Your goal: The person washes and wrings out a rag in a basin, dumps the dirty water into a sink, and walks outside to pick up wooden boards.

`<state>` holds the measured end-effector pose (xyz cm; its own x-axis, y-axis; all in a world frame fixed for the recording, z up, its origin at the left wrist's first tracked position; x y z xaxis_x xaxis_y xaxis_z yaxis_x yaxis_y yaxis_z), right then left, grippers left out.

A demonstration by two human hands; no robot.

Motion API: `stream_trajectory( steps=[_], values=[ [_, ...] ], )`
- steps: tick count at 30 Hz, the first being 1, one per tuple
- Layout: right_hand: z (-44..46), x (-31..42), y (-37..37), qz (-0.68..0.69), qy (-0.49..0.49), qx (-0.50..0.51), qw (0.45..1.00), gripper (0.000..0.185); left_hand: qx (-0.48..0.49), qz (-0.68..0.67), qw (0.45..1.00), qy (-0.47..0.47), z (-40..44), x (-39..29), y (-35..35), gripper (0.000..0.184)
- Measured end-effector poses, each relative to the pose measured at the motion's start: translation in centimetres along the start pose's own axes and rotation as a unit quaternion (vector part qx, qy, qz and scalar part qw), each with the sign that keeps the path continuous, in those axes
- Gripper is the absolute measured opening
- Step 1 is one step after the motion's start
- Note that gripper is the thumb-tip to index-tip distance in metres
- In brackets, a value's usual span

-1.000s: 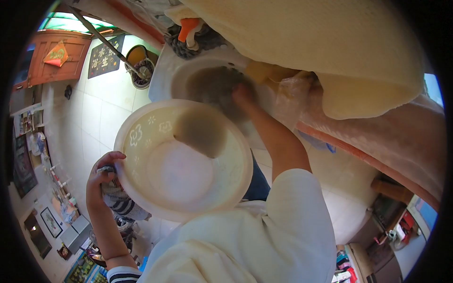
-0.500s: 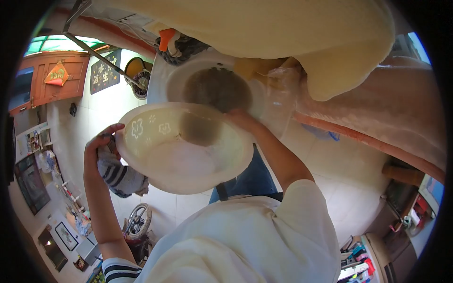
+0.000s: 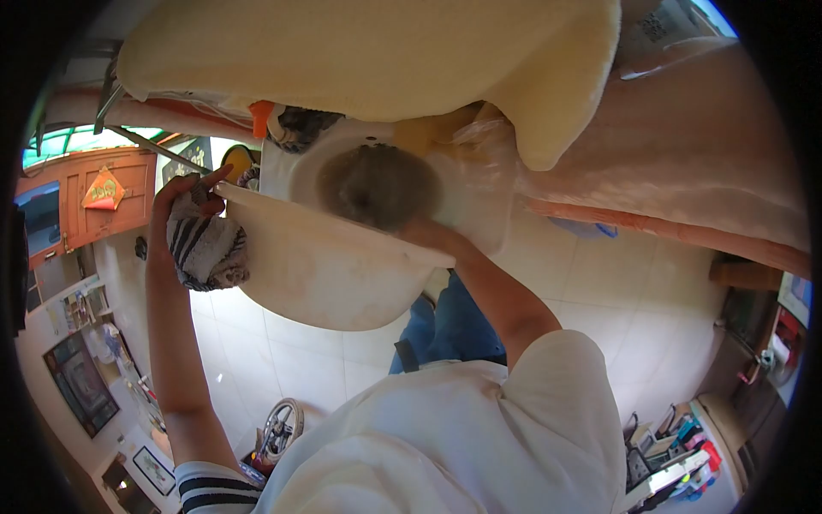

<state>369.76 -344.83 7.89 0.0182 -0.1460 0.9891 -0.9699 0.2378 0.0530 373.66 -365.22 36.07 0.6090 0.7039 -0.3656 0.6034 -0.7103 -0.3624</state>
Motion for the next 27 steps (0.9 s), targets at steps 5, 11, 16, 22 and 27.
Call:
stream_trajectory(
  steps=[5, 11, 16, 22, 27],
  values=[
    [-1.2, -1.2, -0.9, 0.000, -0.011, 0.041, 0.999, 0.031, -0.003, -0.010, 1.000, -0.004, 0.5, -0.7, -0.7, 0.045],
    [-2.5, -0.9, 0.2, -0.019, -0.077, -0.012, 0.997, 0.029, -0.079, 0.083, 0.991, -0.075, -3.4, -0.8, 3.1, 0.048],
    [-7.1, 2.1, -1.7, 0.345, -0.234, -0.191, 0.888, 0.031, -0.048, 0.163, 0.985, 0.006, -3.9, 1.6, 9.7, 0.027],
    [-9.6, 0.1, -4.0, 0.304, -0.247, -0.309, 0.867, 0.042, -0.053, 0.325, 0.944, -0.022, -0.6, 1.4, 15.4, 0.026],
    [-12.1, 3.3, -3.6, 0.225, -0.180, -0.406, 0.867, 0.031, -0.178, 0.562, 0.790, -0.170, 1.0, -3.9, 14.6, 0.035]
  ],
)
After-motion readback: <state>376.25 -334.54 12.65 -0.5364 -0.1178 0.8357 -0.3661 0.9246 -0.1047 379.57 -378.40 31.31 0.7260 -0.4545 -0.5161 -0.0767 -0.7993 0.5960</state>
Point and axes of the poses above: each hand's wrist, its own z-axis towards the middle knuckle, its own y-axis out of the back of the hand, x = y × z, the point moved 10 cm from there along z, towards the middle knuckle, and after that the axes turned 15 degrees about y, right-handed, at the moved point
